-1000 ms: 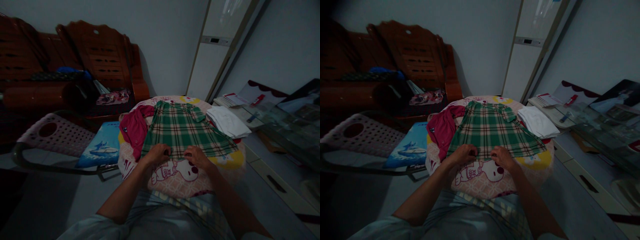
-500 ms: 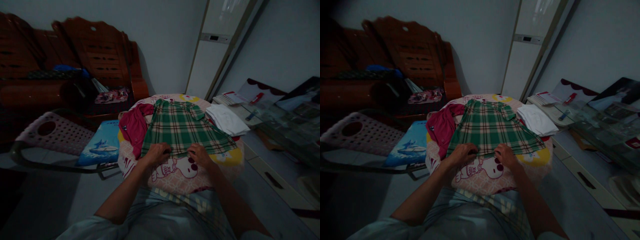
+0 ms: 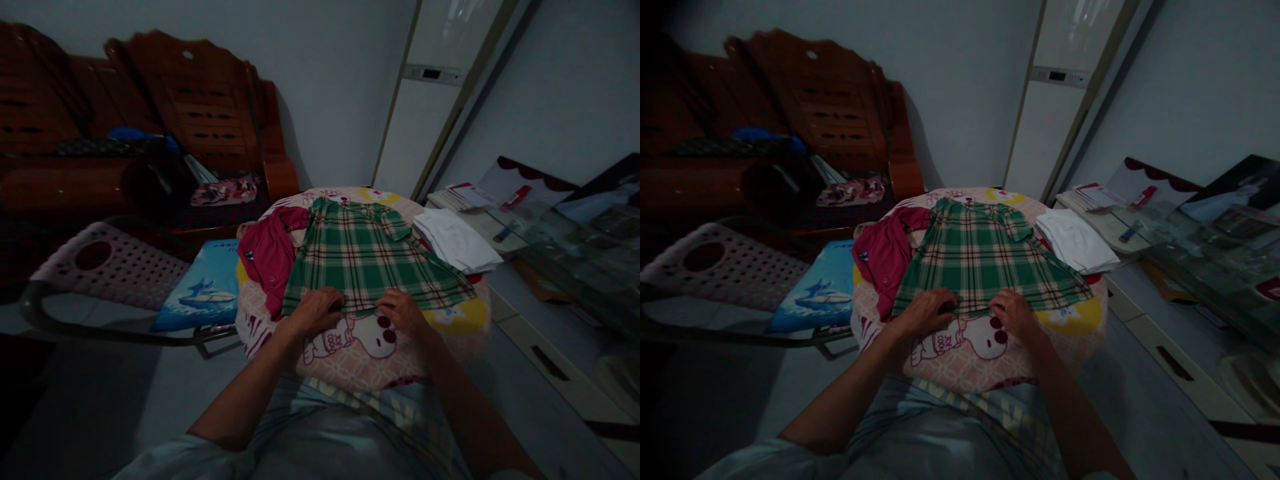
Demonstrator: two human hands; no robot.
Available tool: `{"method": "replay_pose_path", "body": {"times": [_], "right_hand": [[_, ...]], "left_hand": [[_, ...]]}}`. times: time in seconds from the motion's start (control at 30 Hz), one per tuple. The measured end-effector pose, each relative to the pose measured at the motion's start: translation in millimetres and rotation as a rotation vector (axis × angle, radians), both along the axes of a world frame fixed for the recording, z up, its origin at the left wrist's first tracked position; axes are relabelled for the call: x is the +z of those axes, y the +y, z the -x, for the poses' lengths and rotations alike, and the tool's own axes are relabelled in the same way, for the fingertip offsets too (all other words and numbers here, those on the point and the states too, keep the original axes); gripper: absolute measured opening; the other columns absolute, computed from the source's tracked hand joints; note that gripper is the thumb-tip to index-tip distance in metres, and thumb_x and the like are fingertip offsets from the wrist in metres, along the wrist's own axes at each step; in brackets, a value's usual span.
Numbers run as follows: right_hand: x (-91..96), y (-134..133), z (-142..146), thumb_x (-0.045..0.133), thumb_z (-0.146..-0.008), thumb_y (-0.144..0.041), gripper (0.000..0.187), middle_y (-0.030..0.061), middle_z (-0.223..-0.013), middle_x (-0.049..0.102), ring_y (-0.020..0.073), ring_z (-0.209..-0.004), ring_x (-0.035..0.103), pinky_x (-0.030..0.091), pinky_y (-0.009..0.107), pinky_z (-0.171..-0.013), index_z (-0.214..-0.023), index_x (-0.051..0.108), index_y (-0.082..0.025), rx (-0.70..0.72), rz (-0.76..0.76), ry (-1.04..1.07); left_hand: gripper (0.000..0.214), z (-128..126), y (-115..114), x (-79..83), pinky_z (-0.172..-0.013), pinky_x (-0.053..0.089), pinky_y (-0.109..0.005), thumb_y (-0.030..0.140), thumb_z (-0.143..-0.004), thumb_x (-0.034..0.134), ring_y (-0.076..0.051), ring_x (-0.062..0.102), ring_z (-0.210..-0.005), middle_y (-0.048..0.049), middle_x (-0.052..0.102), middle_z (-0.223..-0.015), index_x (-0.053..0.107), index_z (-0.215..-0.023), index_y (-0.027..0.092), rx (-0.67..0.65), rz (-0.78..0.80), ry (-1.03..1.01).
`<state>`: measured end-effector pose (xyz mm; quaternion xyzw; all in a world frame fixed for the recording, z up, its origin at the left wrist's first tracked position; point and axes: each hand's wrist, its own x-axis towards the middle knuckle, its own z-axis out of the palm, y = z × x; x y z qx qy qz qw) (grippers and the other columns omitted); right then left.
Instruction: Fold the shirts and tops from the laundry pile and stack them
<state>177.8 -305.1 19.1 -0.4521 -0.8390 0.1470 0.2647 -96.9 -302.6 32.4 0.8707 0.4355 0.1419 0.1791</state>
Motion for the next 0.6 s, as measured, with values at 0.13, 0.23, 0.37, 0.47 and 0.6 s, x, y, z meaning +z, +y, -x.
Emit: {"method": "replay_pose_path", "body": {"times": [0.13,0.23,0.37,0.47,0.6], "right_hand": [[3.0,3,0,0.06,-0.085,-0.012,0.015,0.0035,-0.077,0.066,0.0156,-0.075,0.061,0.045,0.028,-0.072,-0.078,0.071,-0.019,0.004,0.024,0.079],[5.4,5,-1,0.059,-0.085,-0.014,0.015,0.0031,-0.077,0.066,0.0152,-0.075,0.062,0.045,0.027,-0.071,-0.079,0.071,-0.019,0.004,0.035,0.109],[6.9,7,-2,0.059,-0.084,-0.013,0.015,0.0031,-0.076,0.066,0.0151,-0.073,0.062,0.045,0.027,-0.07,-0.078,0.071,-0.019,-0.004,0.03,0.112],[7.5,8,-2,0.059,-0.083,-0.013,0.015,0.003,-0.076,0.066,0.0151,-0.073,0.062,0.044,0.027,-0.069,-0.078,0.072,-0.02,-0.009,0.031,0.105],[9.3,8,-2,0.059,-0.084,-0.014,0.016,0.0029,-0.076,0.066,0.0151,-0.073,0.061,0.044,0.027,-0.07,-0.078,0.072,-0.02,0.0,0.053,0.101]], "left_hand": [[0.016,-7,-1,-6.8,-0.075,0.045,-0.028,0.025,-0.09,0.053,-0.02,0.062,-0.09,-0.0053,0.066,-0.095,0.066,-0.096,0.02,0.047,-0.063,0.038],[0.019,-8,-2,-8.0,-0.076,0.046,-0.028,0.026,-0.092,0.051,-0.02,0.062,-0.092,-0.0054,0.066,-0.097,0.067,-0.099,0.021,0.042,-0.071,0.033],[0.031,-10,-5,-5.2,-0.079,0.047,-0.03,0.034,-0.087,0.061,-0.022,0.062,-0.098,-0.0056,0.065,-0.105,0.063,-0.116,0.023,0.034,-0.091,0.015],[0.02,-13,-5,-2.4,-0.077,0.046,-0.028,0.026,-0.092,0.052,-0.02,0.062,-0.094,-0.0053,0.066,-0.098,0.067,-0.104,0.021,0.066,-0.073,0.042],[0.025,-13,-2,2.4,-0.076,0.046,-0.025,0.02,-0.095,0.043,-0.017,0.063,-0.091,-0.005,0.067,-0.095,0.068,-0.097,0.02,0.071,-0.024,0.052]]}}
